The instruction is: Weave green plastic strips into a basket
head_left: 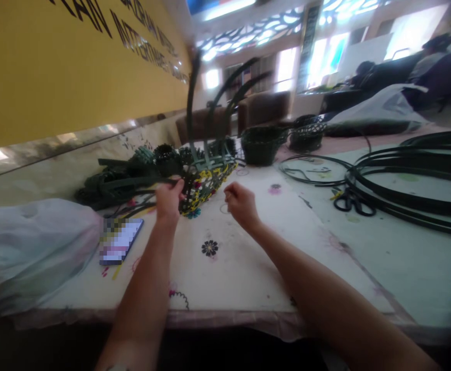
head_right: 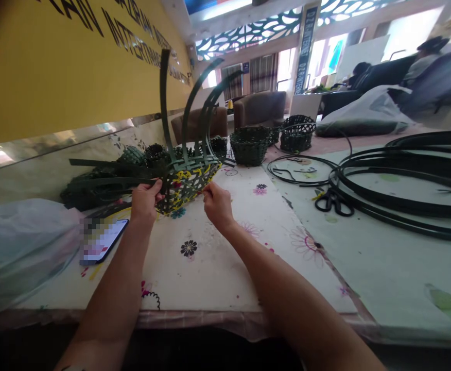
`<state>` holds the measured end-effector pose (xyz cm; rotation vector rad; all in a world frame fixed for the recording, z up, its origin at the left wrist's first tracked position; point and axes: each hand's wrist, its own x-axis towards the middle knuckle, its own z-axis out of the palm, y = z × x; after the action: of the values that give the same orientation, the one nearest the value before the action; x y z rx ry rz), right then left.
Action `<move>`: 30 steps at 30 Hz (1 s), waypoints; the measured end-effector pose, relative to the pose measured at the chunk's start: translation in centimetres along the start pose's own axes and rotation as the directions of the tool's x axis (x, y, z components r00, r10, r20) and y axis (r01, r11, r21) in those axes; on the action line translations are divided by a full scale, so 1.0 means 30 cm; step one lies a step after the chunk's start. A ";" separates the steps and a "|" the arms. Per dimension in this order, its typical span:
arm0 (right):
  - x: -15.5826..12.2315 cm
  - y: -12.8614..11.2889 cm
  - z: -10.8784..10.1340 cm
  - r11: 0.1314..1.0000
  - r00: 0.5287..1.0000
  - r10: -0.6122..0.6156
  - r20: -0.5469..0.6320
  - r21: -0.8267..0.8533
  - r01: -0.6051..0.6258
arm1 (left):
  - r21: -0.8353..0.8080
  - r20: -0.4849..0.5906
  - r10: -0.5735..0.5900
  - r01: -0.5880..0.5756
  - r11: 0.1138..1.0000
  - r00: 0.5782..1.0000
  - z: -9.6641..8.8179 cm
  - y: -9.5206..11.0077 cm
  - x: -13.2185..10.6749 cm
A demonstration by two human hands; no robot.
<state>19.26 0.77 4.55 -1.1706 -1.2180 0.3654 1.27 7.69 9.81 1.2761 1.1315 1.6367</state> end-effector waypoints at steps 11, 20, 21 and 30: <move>0.007 0.018 0.020 0.788 0.951 0.291 0.104 0.537 -0.300 | 0.157 0.294 0.099 -0.150 0.976 0.951 0.093 -0.018 -0.133; 0.007 -0.050 -0.049 0.970 0.961 -0.131 -0.245 -0.232 0.073 | 0.182 0.098 0.154 -0.170 0.969 0.983 0.068 -0.028 -0.091; 0.001 -0.068 -0.054 0.955 0.958 -0.178 -0.226 -0.276 0.112 | 0.171 0.066 0.151 -0.160 0.972 0.986 0.061 -0.029 -0.079; 0.006 -0.061 -0.053 0.877 0.959 -0.230 -0.165 -0.462 0.131 | 0.086 -0.023 0.147 -0.144 0.986 0.989 0.035 -0.031 -0.034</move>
<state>20.07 -0.65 6.36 -1.4304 -1.2411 -0.1976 2.56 7.26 8.72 1.4222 1.1584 1.7347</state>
